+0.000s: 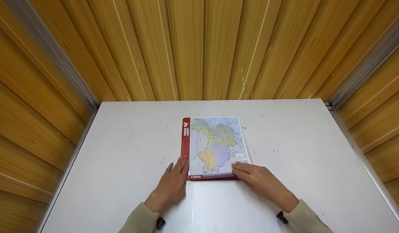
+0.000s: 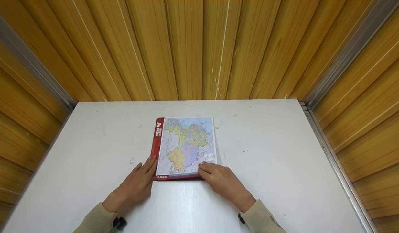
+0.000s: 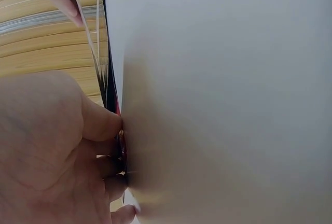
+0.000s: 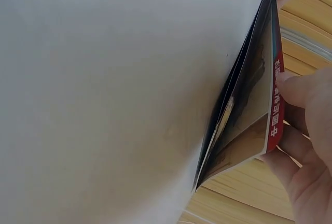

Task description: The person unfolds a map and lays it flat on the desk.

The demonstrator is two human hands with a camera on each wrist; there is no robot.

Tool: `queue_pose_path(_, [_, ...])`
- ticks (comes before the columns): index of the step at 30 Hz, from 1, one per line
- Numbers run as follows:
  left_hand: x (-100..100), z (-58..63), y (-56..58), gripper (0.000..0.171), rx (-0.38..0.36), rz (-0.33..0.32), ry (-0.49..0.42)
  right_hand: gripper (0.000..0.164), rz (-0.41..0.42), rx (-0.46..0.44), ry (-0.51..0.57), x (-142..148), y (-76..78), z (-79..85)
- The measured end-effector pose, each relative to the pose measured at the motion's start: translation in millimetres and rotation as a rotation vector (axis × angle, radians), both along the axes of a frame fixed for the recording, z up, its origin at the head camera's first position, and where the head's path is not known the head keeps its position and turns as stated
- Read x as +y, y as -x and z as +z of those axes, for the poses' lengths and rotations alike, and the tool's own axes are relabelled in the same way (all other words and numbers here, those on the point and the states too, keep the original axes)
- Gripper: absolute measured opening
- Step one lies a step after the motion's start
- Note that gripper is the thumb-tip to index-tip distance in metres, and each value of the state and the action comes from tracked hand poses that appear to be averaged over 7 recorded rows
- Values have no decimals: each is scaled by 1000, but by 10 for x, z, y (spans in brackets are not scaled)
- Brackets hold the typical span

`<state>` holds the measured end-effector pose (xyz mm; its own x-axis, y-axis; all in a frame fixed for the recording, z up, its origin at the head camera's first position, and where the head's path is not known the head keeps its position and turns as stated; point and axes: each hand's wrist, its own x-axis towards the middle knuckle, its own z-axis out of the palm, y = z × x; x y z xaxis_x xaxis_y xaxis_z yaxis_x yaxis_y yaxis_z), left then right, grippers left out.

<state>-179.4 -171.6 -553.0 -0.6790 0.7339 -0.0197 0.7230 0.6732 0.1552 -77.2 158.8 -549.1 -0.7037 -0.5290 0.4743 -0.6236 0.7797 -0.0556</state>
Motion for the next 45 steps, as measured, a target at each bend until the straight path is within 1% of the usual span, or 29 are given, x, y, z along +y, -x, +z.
queue_pose_path(1, [0, 2, -1, 59, 0, 2, 0, 24, 5, 8, -1, 0, 0, 2])
queue_pose_path(3, [2, 8, -4, 59, -2, 6, -2, 33, 9, 18, -5, 1, 1, 4])
queue_pose_path(4, [3, 10, -5, 59, -5, 9, -2, 33, 13, 27, -3, 0, 2, 4])
queue_pose_path(7, [12, 15, -7, 61, -19, 20, -4, 23, 10, 44, -2, -1, 10, 7])
queue_pose_path(9, [18, 20, -5, 60, -18, 19, -4, 20, 3, 60, 0, -5, 20, 12])
queue_pose_path(14, [30, 40, 9, 57, -5, 9, 0, 20, -23, 119, 27, -31, 62, 45])
queue_pose_path(18, [35, 50, 22, 57, -22, 22, 4, 13, -51, 168, 65, -48, 104, 68])
queue_pose_path(21, [39, 49, 33, 57, -27, 26, -1, 20, -77, 195, 80, -55, 126, 75])
queue_pose_path(25, [41, 52, 33, 57, -25, 24, 0, 22, -101, 216, 91, -56, 131, 74])
queue_pose_path(28, [38, 55, 22, 58, -15, 21, 2, 18, -109, 227, 93, -57, 121, 79])
queue_pose_path(30, [36, 52, 17, 58, -4, 19, 5, 11, -107, 235, 96, -60, 112, 91])
queue_pose_path(31, [34, 53, 13, 58, 1, 17, 7, 13, -106, 239, 96, -61, 107, 101])
queue_pose_path(34, [30, 53, 9, 58, 4, 18, 6, 33, -102, 261, 102, -63, 100, 136])
queue_pose_path(35, [29, 56, 8, 59, 1, 19, 7, 37, -103, 273, 103, -62, 100, 149])
queue_pose_path(36, [28, 59, 7, 59, -2, 20, 7, 37, -106, 285, 105, -59, 100, 161])
queue_pose_path(40, [26, 59, 6, 60, -19, 23, 2, 20, -135, 325, 100, -36, 107, 206])
queue_pose_path(45, [25, 51, 1, 60, -28, 30, 4, 19, -182, 347, 89, 11, 97, 278])
